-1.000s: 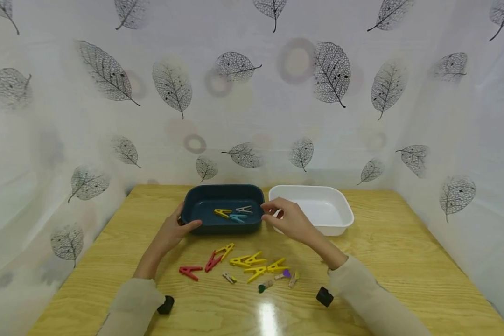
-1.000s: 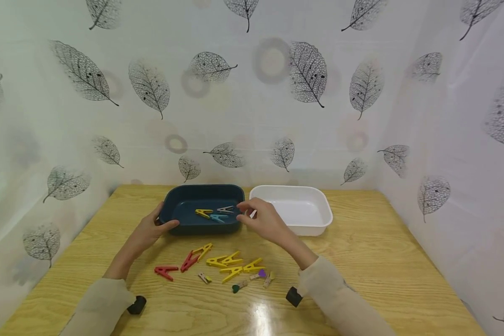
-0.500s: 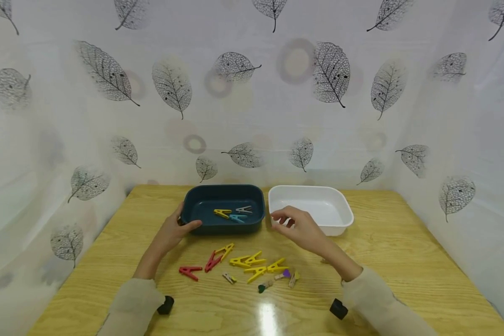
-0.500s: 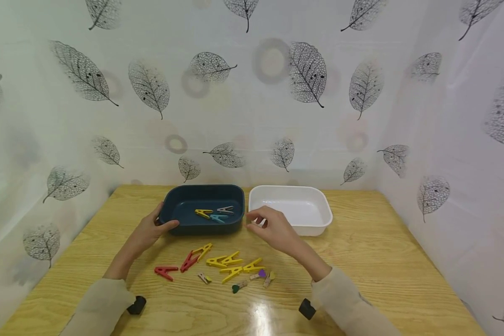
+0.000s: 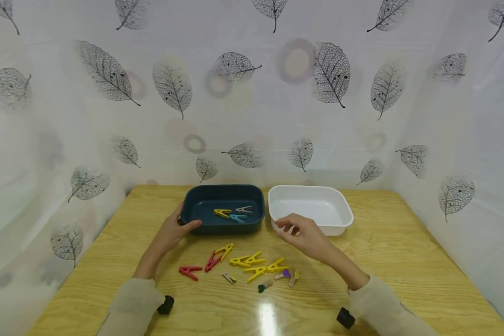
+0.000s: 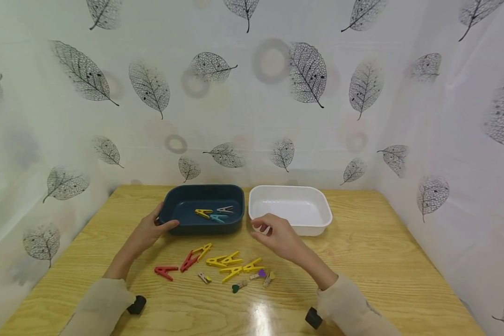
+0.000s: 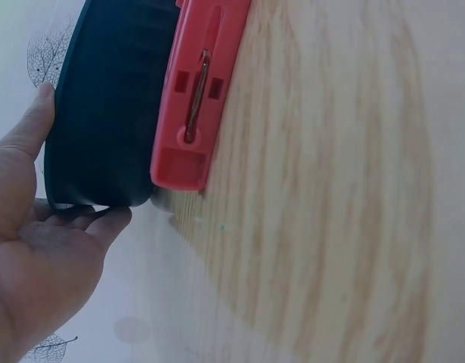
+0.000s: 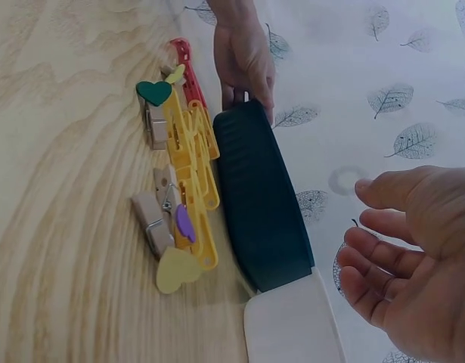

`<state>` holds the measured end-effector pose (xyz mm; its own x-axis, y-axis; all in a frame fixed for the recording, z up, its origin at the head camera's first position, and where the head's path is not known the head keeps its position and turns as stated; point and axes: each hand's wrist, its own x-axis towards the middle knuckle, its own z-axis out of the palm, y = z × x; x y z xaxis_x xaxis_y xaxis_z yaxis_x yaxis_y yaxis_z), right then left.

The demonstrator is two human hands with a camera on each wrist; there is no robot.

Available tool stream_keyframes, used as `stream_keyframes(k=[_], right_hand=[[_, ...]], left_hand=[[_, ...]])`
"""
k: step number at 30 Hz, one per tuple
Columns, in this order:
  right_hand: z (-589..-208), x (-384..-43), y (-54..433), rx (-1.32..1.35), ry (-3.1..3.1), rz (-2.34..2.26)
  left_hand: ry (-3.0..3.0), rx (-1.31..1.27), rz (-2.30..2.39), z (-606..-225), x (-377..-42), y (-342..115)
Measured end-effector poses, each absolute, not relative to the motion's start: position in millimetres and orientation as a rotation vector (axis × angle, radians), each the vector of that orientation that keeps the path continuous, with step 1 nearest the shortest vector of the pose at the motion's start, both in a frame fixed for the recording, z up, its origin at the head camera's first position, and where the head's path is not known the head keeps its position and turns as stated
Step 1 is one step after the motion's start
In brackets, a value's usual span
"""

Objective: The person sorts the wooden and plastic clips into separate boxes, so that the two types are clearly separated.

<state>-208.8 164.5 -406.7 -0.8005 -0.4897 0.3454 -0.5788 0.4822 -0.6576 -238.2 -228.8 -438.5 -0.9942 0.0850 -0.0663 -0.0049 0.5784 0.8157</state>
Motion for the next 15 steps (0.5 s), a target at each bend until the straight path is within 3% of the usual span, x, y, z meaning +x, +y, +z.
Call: stream_keyframes(k=[15], right_hand=[[-429,-199,175,0.965,-2.647,1.197]], left_hand=[[2.701,0.085,1.423,-440,-240,-230]])
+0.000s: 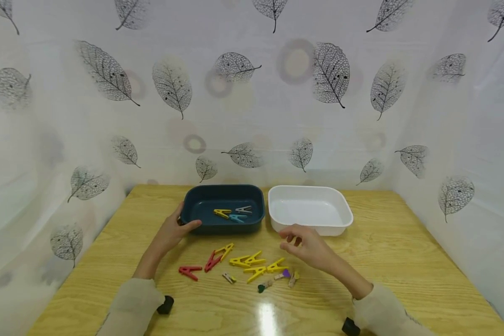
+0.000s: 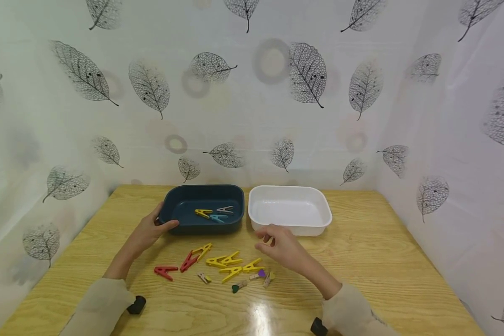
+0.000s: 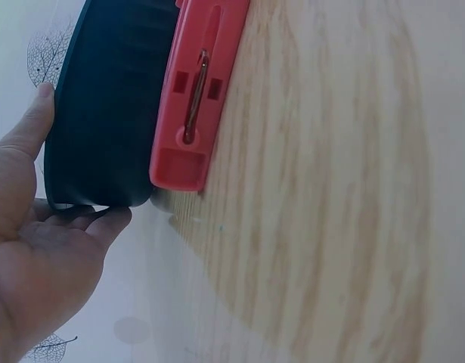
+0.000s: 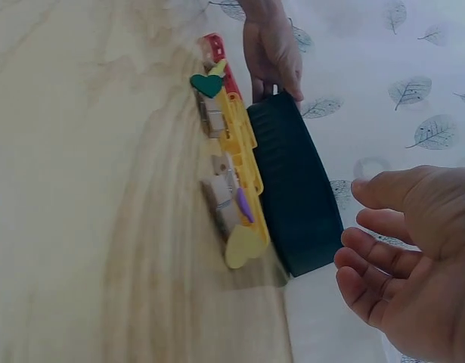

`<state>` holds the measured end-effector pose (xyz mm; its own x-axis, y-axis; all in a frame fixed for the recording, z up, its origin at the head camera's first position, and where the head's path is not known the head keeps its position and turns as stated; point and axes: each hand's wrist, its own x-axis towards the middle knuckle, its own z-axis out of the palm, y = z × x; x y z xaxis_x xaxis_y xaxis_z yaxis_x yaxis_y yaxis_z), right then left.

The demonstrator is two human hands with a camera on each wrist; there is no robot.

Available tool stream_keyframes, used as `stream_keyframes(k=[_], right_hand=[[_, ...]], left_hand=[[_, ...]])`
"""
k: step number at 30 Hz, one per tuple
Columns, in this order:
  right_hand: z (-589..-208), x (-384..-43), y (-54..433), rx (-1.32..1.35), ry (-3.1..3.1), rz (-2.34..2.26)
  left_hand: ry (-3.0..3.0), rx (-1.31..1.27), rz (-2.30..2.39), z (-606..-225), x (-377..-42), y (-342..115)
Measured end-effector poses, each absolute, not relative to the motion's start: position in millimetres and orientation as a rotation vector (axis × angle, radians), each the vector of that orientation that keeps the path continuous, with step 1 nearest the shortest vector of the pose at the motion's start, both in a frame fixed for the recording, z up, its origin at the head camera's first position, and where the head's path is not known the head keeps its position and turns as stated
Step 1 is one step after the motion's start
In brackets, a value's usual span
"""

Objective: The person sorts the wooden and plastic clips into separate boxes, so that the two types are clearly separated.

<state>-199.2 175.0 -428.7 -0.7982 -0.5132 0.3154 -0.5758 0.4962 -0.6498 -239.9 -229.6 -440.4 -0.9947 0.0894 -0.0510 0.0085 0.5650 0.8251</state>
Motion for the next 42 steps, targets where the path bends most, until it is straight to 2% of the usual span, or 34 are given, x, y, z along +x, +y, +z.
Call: stream_keyframes(k=[13,42], right_hand=[[-451,-194,177,1.018,-2.725,1.221],[-455,-184,164,0.960,-2.842,1.033]], left_hand=[[2.698,0.079,1.416,-444,-243,-233],[2.703,0.086,1.420,-442,-240,-230]])
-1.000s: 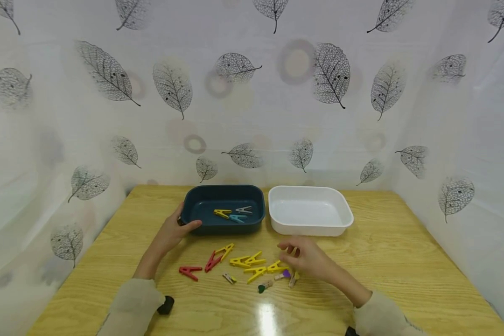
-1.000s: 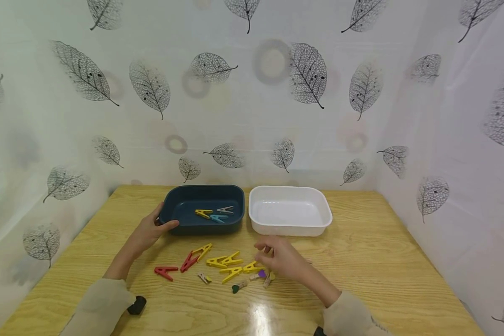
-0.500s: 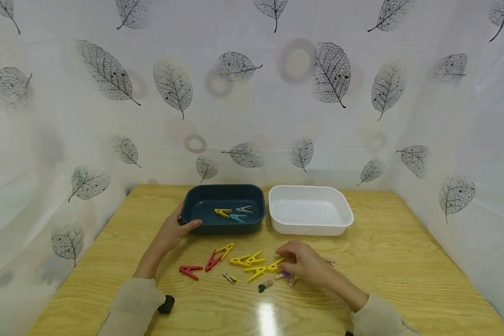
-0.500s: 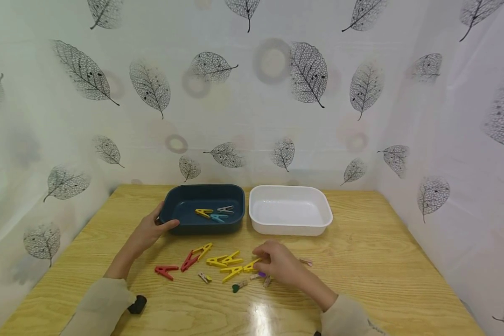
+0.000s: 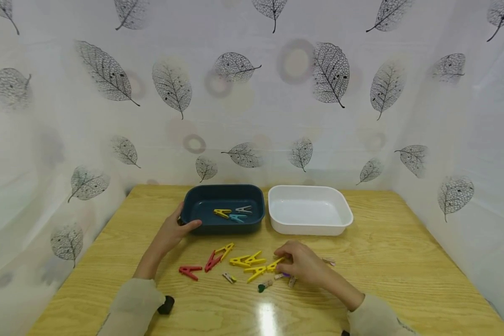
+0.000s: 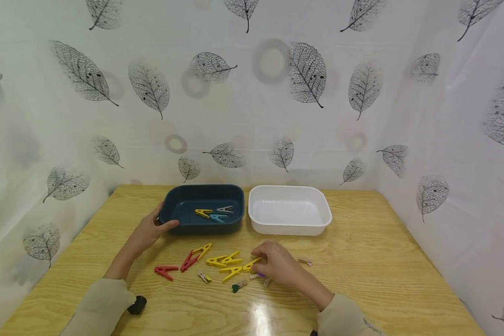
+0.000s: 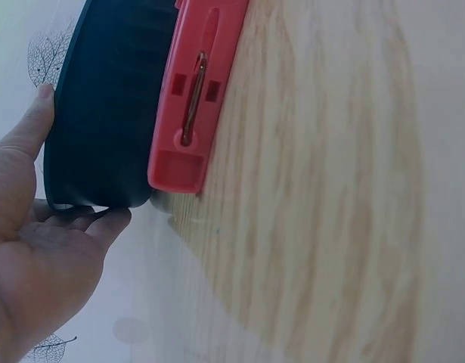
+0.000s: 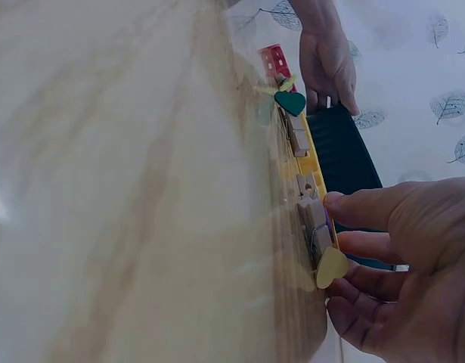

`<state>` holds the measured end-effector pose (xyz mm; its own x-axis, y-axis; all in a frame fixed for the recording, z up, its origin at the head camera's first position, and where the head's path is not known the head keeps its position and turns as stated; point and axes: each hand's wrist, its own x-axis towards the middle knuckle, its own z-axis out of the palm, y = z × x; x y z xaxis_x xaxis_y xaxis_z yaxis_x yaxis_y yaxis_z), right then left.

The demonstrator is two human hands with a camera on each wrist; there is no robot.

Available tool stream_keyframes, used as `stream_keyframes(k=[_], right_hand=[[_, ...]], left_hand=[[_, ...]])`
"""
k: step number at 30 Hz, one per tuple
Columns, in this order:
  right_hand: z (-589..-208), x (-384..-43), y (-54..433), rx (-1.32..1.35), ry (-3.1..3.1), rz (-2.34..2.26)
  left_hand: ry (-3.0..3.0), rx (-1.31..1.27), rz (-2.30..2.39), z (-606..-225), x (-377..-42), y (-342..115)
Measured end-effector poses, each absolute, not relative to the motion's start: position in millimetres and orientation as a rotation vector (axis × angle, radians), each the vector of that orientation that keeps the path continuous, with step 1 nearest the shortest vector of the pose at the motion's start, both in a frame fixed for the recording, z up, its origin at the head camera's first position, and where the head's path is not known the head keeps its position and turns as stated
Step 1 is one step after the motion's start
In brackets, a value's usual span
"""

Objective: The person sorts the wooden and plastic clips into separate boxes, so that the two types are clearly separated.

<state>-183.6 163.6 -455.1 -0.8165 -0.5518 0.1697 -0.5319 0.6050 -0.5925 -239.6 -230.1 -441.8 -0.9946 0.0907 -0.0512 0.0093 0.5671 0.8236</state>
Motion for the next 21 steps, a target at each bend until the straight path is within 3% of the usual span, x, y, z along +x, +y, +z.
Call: stream_keyframes(k=[21], right_hand=[[-453.9,-189.9,163.7,-0.923,2.750,-1.007]], left_hand=[[2.698,0.065,1.397,-439.4,-238.0,-229.3]])
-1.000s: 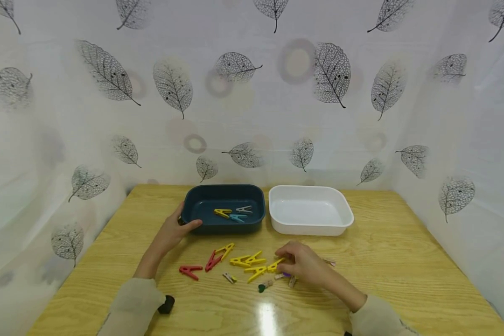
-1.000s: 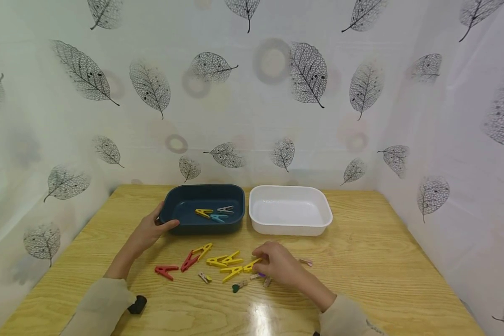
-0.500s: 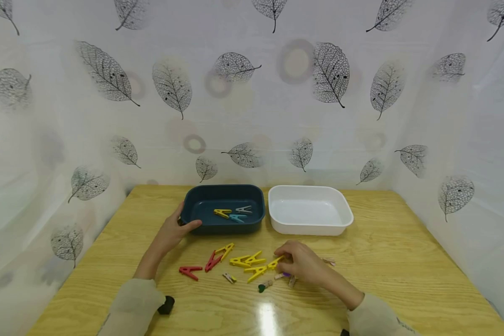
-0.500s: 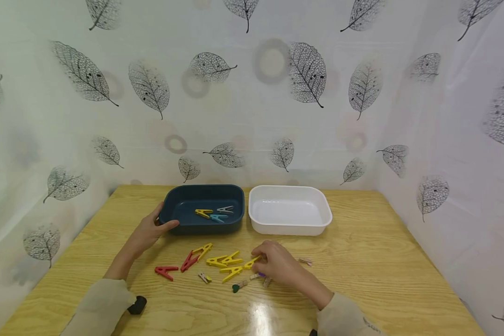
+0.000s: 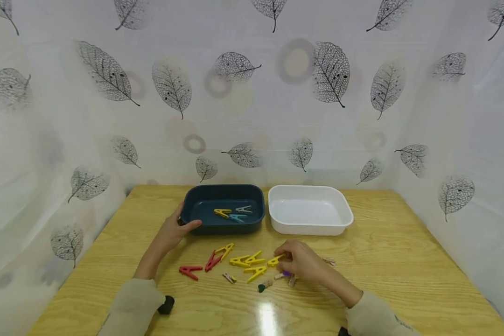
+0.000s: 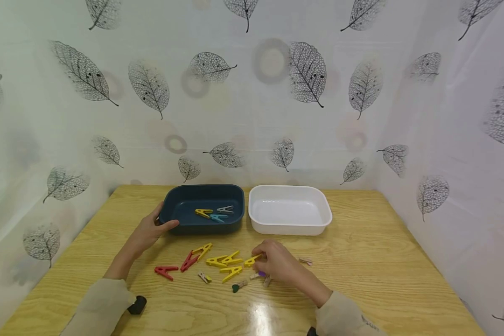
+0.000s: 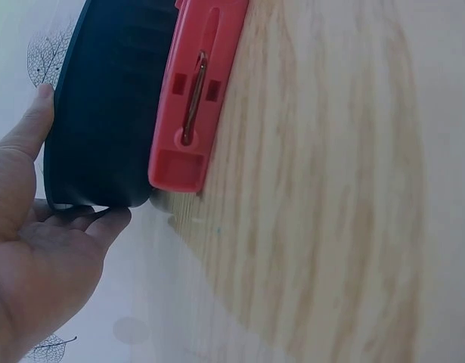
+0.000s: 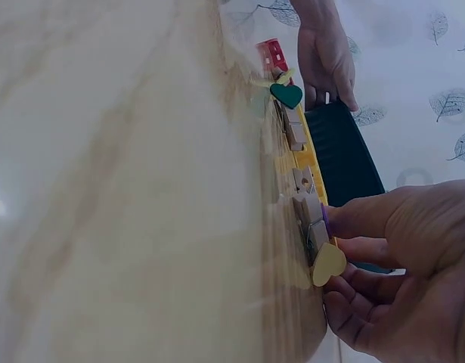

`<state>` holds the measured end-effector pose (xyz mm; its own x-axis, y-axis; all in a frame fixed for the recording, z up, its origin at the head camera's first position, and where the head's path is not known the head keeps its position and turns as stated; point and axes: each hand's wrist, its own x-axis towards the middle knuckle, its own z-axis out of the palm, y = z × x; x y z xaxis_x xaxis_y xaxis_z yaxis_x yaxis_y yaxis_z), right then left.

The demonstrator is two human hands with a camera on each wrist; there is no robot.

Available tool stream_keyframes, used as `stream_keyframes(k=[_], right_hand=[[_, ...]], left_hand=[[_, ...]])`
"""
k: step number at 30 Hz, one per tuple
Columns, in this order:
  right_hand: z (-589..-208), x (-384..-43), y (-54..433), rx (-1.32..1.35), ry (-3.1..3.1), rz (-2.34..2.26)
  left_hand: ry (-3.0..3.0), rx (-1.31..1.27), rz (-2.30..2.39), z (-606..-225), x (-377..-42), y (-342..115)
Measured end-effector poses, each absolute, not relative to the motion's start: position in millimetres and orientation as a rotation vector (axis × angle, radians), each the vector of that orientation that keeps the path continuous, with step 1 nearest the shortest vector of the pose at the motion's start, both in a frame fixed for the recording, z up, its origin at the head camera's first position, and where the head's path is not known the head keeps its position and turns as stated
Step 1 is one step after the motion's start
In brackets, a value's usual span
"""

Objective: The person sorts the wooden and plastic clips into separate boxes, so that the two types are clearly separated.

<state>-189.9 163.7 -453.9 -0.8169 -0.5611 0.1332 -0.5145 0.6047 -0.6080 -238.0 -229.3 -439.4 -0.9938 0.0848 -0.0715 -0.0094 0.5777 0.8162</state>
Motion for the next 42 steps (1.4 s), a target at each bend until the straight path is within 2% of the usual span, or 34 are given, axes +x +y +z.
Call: stream_keyframes(k=[42], right_hand=[[-447.3,-195.3,169.6,-0.884,2.681,-1.128]], left_hand=[[2.692,0.063,1.417,-440.6,-239.5,-229.1]])
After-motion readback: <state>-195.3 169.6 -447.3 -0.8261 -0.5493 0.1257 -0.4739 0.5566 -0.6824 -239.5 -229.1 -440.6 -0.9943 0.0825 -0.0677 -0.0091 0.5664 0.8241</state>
